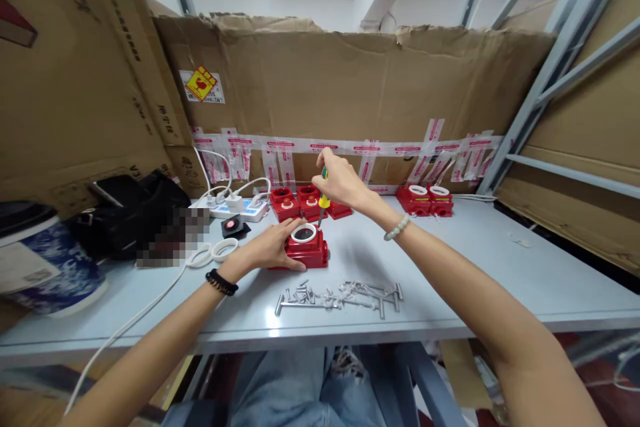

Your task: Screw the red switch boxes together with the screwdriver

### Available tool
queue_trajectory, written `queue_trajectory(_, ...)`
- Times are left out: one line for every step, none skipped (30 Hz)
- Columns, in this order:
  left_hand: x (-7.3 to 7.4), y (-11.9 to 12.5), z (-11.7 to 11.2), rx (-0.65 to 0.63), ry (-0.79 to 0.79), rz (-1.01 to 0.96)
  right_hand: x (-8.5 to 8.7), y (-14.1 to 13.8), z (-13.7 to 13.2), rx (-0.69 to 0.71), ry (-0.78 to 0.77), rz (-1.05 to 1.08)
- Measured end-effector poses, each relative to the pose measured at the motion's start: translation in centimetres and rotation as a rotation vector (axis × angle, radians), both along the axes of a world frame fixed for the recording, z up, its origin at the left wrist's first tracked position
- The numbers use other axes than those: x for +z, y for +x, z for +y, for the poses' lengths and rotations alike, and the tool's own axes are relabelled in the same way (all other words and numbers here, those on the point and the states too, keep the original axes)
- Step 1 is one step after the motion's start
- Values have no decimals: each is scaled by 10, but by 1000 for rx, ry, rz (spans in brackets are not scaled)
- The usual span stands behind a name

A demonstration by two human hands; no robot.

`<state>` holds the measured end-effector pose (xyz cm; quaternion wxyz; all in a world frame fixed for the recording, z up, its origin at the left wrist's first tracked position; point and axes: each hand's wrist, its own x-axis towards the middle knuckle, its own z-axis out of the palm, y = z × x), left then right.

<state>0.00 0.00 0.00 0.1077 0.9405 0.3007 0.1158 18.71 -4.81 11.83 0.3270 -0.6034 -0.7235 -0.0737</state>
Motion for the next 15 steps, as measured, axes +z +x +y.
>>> queue_trajectory(0,0,0,-1,-2,0,3,0,-2,0,38,20)
queue_trajectory(0,0,0,-2,-5,-1,6,1,-3,-12,80,29)
queue_trajectory(0,0,0,-3,-8,-4,8,2,-4,-35,117,24)
queue_trajectory(0,0,0,-4,-10,-6,9,3,-5,-62,140,9)
queue_trajectory(0,0,0,-4,-12,-7,9,4,-4,-79,128,-15)
queue_trajectory(0,0,0,-3,-13,-8,7,5,-3,-87,68,-44)
queue_trajectory(0,0,0,-2,-14,-8,3,7,-2,-77,-41,-75)
queue_trajectory(0,0,0,-1,-14,-8,-3,8,1,-46,-183,-107)
queue_trajectory(0,0,0,0,-14,-7,-10,9,3,-7,-347,-138)
queue_trajectory(0,0,-1,-1,-12,-5,-17,10,6,35,-491,-165)
queue_trajectory(1,0,-1,-3,-10,-4,-24,11,9,71,-591,-185)
queue_trajectory(1,0,-1,-6,-8,-2,-31,12,11,93,-637,-205)
queue_trajectory(1,0,-1,-9,-7,0,-36,12,13,112,-656,-223)
queue_trajectory(1,0,-1,-11,-8,3,-41,12,14,125,-662,-240)
queue_trajectory(1,0,-1,-11,-9,5,-45,12,15,135,-665,-256)
